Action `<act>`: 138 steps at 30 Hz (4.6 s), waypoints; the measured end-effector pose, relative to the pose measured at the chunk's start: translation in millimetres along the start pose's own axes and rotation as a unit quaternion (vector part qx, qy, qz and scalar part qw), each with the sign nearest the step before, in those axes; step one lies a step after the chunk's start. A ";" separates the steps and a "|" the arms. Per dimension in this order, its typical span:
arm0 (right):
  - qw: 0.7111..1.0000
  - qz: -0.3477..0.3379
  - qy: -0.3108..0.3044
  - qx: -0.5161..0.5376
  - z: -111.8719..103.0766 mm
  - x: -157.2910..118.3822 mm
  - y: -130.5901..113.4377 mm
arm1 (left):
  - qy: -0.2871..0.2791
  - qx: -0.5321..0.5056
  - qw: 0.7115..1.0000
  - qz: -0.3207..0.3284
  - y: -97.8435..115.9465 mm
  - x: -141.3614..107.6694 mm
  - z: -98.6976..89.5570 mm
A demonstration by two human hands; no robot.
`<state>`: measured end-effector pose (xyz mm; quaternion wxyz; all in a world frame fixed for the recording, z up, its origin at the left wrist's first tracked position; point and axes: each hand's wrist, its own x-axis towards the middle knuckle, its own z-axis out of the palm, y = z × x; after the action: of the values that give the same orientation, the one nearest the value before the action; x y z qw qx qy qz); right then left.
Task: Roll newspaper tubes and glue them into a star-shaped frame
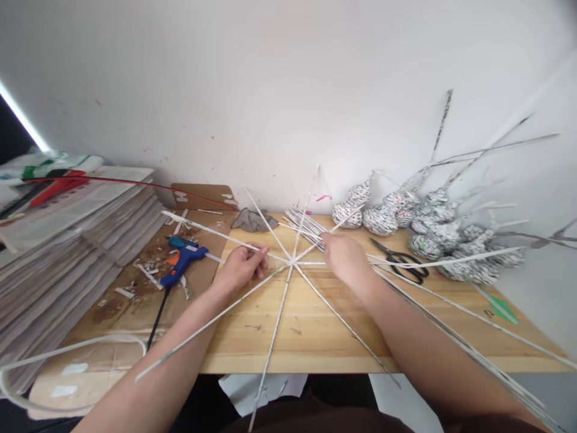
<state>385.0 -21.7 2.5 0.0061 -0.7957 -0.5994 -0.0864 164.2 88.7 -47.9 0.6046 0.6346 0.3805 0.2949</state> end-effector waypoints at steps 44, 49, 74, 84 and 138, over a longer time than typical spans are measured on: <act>0.979 -0.144 0.014 0.142 1.1 -12.9 -19.3 | -0.028 -0.327 0.944 -0.006 11.5 -0.1 -5.3; 0.979 -0.142 0.011 0.145 1.0 -13.2 -19.3 | -0.009 -0.328 0.944 -0.013 12.7 0.1 -4.2; 0.936 -0.173 0.075 0.297 -2.3 -18.1 -34.4 | 0.005 -0.280 0.960 0.002 13.7 -4.3 6.2; 0.947 -0.165 0.081 0.262 -1.6 -20.8 -37.0 | 0.028 -0.162 0.983 0.086 10.9 -4.9 4.9; 0.942 -0.222 0.180 0.172 7.2 -15.9 -63.8 | -0.058 -0.237 0.966 0.087 10.5 -8.8 15.0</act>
<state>320.8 -18.1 -12.9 0.2319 -0.6001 -0.7556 -0.1230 173.3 73.4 -38.1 0.7306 0.5201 0.2076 0.3907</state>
